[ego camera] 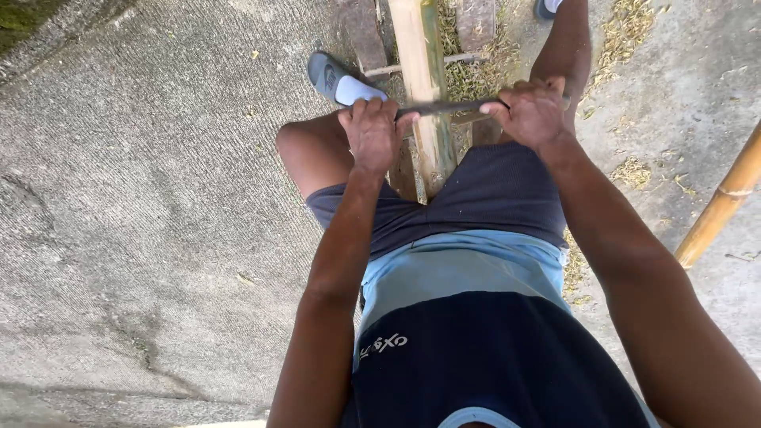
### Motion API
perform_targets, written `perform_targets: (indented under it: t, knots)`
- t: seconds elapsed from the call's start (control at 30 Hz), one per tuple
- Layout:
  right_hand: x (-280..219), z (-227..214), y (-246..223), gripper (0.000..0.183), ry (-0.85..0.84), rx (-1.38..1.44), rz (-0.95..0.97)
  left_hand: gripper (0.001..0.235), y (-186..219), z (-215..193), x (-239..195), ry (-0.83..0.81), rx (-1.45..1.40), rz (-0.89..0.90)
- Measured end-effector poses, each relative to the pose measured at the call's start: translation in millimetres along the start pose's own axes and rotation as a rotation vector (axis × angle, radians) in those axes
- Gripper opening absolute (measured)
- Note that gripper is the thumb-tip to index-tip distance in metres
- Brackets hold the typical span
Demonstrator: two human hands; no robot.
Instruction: Shaving the outer skin of a bamboo pole using a drawknife while seated on a wooden frame.
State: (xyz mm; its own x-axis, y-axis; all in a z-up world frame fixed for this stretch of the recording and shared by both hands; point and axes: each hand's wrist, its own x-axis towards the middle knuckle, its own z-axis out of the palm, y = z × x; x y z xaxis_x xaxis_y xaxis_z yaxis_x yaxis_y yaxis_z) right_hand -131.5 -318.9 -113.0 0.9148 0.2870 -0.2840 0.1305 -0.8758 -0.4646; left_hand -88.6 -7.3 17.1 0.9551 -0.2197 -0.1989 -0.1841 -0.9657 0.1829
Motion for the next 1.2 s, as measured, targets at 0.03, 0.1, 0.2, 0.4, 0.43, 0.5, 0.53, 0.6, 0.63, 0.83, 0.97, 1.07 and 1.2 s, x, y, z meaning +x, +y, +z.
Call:
perform_targets:
  t: [0.03,0.1,0.2,0.4,0.43,0.5,0.53,0.6,0.63,0.83,0.97,1.07,1.2]
  knots:
    - [-15,-7,-8,0.07,0.004,-0.005,-0.001,0.046,2,3,-16,0.006,-0.003,0.001]
    - [-39,-21,-23,0.061,0.0,-0.054,-0.008,0.047,7,12,-42,-0.021,-0.074,0.008]
    - [-65,-24,-27,0.058,-0.003,-0.007,-0.053,0.049,21,31,-93,-0.025,-0.102,-0.062]
    - [-54,-29,-25,0.054,0.127,-0.089,-0.16,0.044,14,31,-74,-0.006,-0.118,-0.042]
    - [-41,-32,-24,0.054,0.125,-0.087,-0.164,0.044,9,24,-60,-0.006,-0.116,-0.047]
    - [-15,-41,-15,0.064,0.214,-0.113,-0.162,0.045,1,13,-23,0.065,-0.166,0.032]
    - [0,-42,-11,0.064,0.21,-0.11,-0.161,0.045,-5,11,-4,0.059,-0.165,0.031]
    - [34,-42,-2,0.068,0.183,-0.117,-0.12,0.048,-17,8,38,0.091,-0.144,0.085]
    - [50,-43,2,0.068,0.183,-0.111,-0.115,0.048,-21,6,59,0.086,-0.14,0.089]
    - [136,-35,34,0.065,0.388,-0.124,-0.146,0.053,-42,-12,161,0.125,-0.028,0.141]
    - [158,-33,41,0.054,0.413,-0.072,-0.217,0.046,-49,-14,179,0.262,-0.015,0.22]
    - [154,-21,45,0.056,0.379,0.03,-0.209,0.043,-43,-19,173,0.299,-0.01,0.227]
    - [137,-10,50,0.059,0.317,-0.162,-0.187,0.05,-30,-26,155,0.309,-0.026,0.231]
